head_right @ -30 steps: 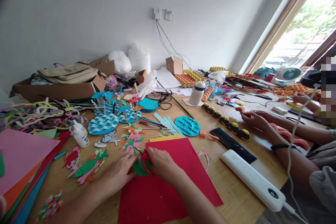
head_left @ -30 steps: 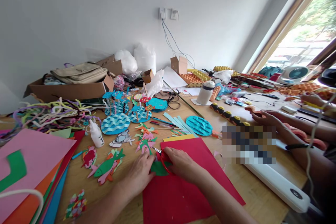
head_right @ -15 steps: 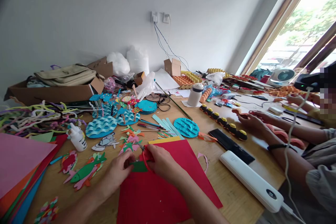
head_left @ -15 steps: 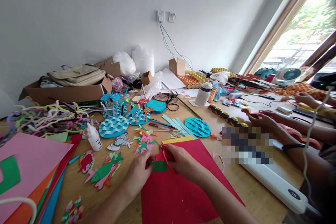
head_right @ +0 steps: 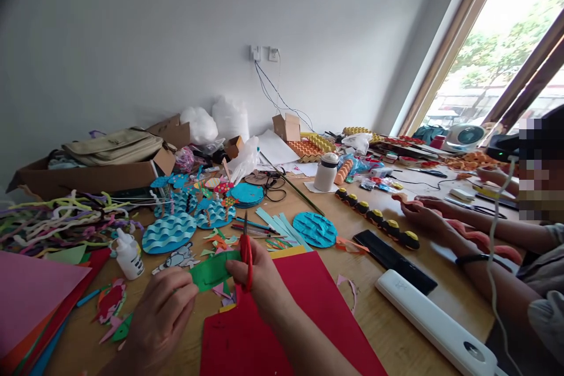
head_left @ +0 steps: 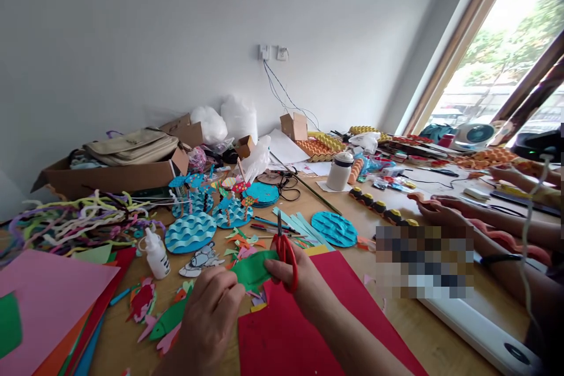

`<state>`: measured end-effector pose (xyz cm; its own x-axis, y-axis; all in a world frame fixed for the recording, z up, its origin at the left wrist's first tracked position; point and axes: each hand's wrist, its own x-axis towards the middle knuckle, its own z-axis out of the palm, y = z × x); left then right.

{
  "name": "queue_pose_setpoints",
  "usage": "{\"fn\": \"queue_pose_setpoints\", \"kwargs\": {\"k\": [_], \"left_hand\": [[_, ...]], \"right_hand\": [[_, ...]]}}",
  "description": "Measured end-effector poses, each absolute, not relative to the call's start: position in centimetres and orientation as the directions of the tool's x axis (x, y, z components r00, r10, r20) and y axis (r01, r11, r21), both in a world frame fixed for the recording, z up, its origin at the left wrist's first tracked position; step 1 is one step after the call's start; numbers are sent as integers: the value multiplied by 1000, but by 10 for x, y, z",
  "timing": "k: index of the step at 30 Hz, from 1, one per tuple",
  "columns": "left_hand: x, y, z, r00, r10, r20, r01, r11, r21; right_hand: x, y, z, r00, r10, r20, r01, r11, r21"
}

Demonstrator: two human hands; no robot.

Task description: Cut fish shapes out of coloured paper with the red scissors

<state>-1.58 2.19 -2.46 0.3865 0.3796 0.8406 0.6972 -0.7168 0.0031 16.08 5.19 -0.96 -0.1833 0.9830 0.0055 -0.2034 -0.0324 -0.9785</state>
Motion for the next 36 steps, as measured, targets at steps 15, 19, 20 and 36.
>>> {"fn": "queue_pose_setpoints", "kwargs": {"k": [15, 19, 20, 36], "left_hand": [[-38, 60, 28, 204, 974, 94, 210, -138, 968], [-33, 63, 19, -1, 999, 36, -1, -36, 999], [-31, 62, 19, -49, 998, 36, -27, -38, 999], [-19, 46, 27, -28, 999, -36, -195, 29, 980]], "right_hand": [[138, 75, 39, -377, 880, 288, 318, 416, -852], [129, 78, 31, -259, 931, 256, 88, 287, -954], [126, 77, 29, -256, 938, 235, 39, 253, -967], [119, 66, 17, -258, 947, 192, 30, 207, -978]]}}
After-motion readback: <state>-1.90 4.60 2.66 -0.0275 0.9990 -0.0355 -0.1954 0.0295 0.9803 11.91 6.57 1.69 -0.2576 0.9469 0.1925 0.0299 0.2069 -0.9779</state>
